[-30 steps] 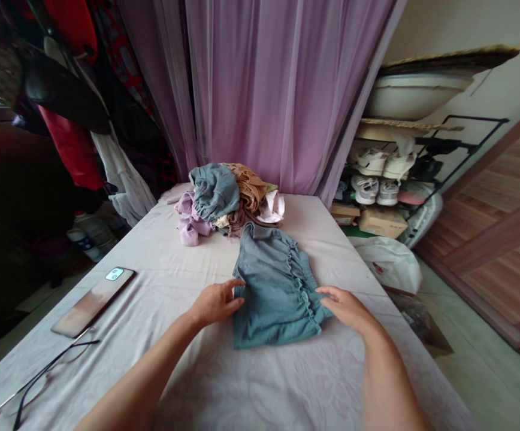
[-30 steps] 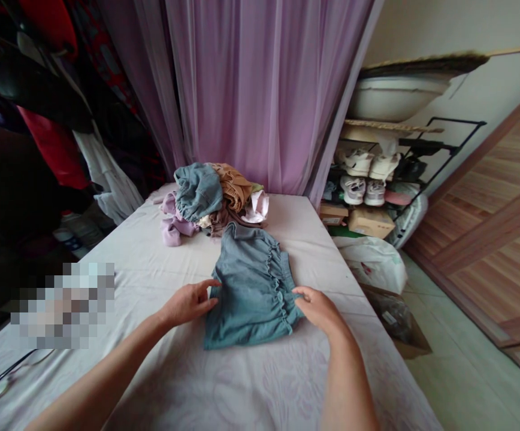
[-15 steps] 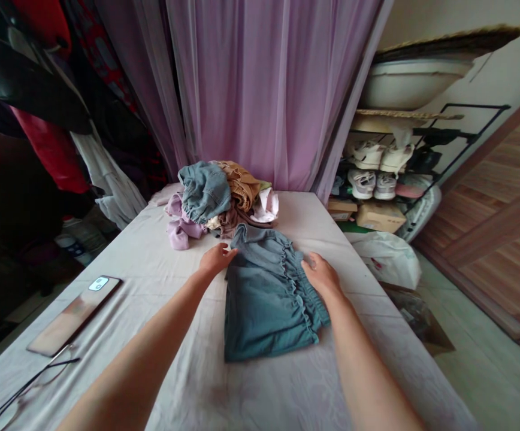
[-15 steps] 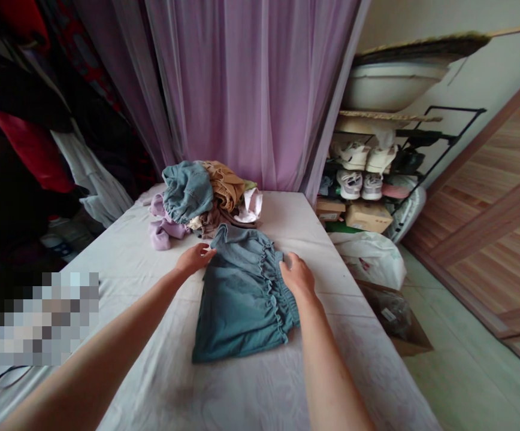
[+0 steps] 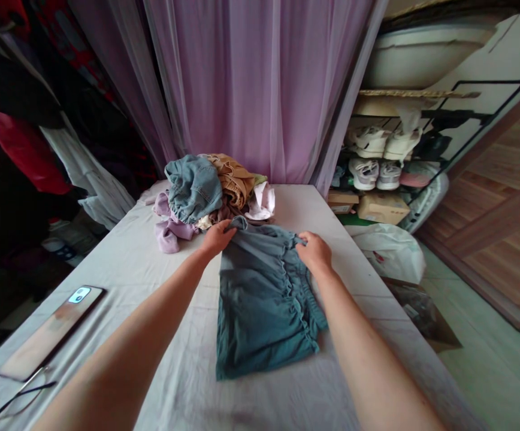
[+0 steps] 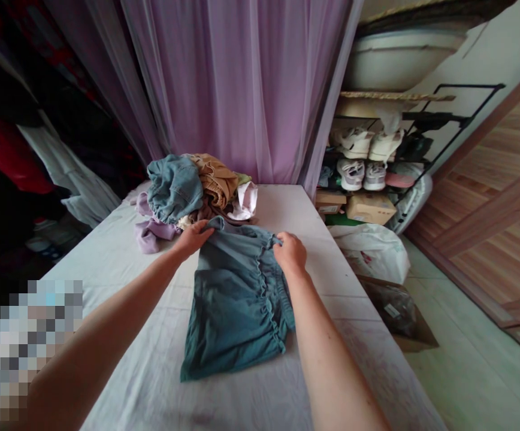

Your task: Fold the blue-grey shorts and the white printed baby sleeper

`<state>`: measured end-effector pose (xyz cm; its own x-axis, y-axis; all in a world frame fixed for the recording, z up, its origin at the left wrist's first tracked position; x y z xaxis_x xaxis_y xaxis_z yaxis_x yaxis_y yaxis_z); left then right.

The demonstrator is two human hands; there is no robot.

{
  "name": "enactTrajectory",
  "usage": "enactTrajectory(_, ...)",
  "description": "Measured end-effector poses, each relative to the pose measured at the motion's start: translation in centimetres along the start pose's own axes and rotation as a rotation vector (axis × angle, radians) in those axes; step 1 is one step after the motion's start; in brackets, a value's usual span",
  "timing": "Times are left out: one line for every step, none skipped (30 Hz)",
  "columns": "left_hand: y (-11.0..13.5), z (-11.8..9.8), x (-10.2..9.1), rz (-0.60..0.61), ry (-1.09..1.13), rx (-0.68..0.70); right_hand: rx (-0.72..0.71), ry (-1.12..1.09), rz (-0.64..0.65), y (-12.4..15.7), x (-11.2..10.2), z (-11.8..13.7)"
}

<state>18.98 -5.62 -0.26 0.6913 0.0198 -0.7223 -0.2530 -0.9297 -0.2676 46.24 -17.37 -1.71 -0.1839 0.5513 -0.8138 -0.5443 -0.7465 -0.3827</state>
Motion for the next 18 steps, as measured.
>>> enactTrajectory(-0.4,-0.7,-0.2,-0.019,0.035,0.064,0.03,0.013,-0.073,-0.2,-0.7,-0.5)
enactTrajectory(-0.6,-1.2,-0.3,-0.021,0.042,0.129,0.057,0.029,-0.116,-0.1,-1.1,-0.9)
enactTrajectory(-0.6,-1.5,-0.2,-0.003,0.011,0.183,0.075,0.042,-0.131,0.1,-1.2,-1.2)
enactTrajectory(-0.6,-1.5,0.1,0.03,-0.056,0.223,0.082,0.05,-0.13,0.5,-1.1,-1.4)
enactTrajectory(-0.5,-1.3,0.5,0.062,-0.141,0.255,0.073,0.045,-0.128,1.0,-0.8,-1.4)
enactTrajectory(-0.3,-1.0,0.7,0.085,-0.229,0.284,0.054,0.029,-0.133,1.6,-0.6,-1.2)
enactTrajectory(-0.1,-0.7,0.8,0.09,-0.312,0.311,0.031,0.006,-0.141,2.3,-0.4,-1.1)
enactTrajectory(0.0,-0.3,0.7,0.081,-0.388,0.334,0.004,-0.02,-0.149,3.0,-0.1,-0.9)
enactTrajectory(0.0,0.0,0.5,0.063,-0.456,0.353,-0.024,-0.043,-0.154,3.6,0.2,-0.7)
enactTrajectory(-0.1,0.4,0.3,0.047,-0.518,0.366,-0.049,-0.064,-0.159,4.2,0.5,-0.5)
enactTrajectory(-0.3,0.8,0.0,0.037,-0.571,0.371,-0.069,-0.081,-0.168,4.7,0.8,-0.5)
enactTrajectory(-0.5,1.3,-0.2,0.036,-0.612,0.37,-0.084,-0.095,-0.181,5.1,0.9,-0.5)
enactTrajectory(-0.9,1.8,-0.3,0.039,-0.641,0.367,-0.093,-0.105,-0.196,5.3,1.0,-0.6)
enactTrajectory(-1.2,2.2,-0.5,0.045,-0.657,0.364,-0.096,-0.11,-0.208,5.4,1.1,-0.7)
enactTrajectory(-1.6,2.6,-0.7,0.05,-0.664,0.36,-0.096,-0.11,-0.213,5.4,1.1,-0.9)
enactTrajectory(-2.1,3.1,-1.0,0.054,-0.666,0.355,-0.096,-0.107,-0.212,5.3,1.2,-1.0)
enactTrajectory(-2.5,3.5,-1.2,0.057,-0.667,0.351,-0.096,-0.103,-0.208,5.3,1.3,-1.1)
enactTrajectory(-2.9,4.0,-1.5,0.056,-0.667,0.345,-0.097,-0.102,-0.205,5.2,1.3,-1.2)
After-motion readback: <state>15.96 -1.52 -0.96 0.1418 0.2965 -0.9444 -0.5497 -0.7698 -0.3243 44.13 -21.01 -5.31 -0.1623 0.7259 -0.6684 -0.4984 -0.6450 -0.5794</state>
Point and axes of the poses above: each hand's wrist, its own y-axis away from the middle knuckle, its own x-axis out of the palm, z = x × y, the point moved 9 cm from there along -y, towards the middle knuckle, and after that the axes turned 14 degrees about -z, right-handed, at the moved point
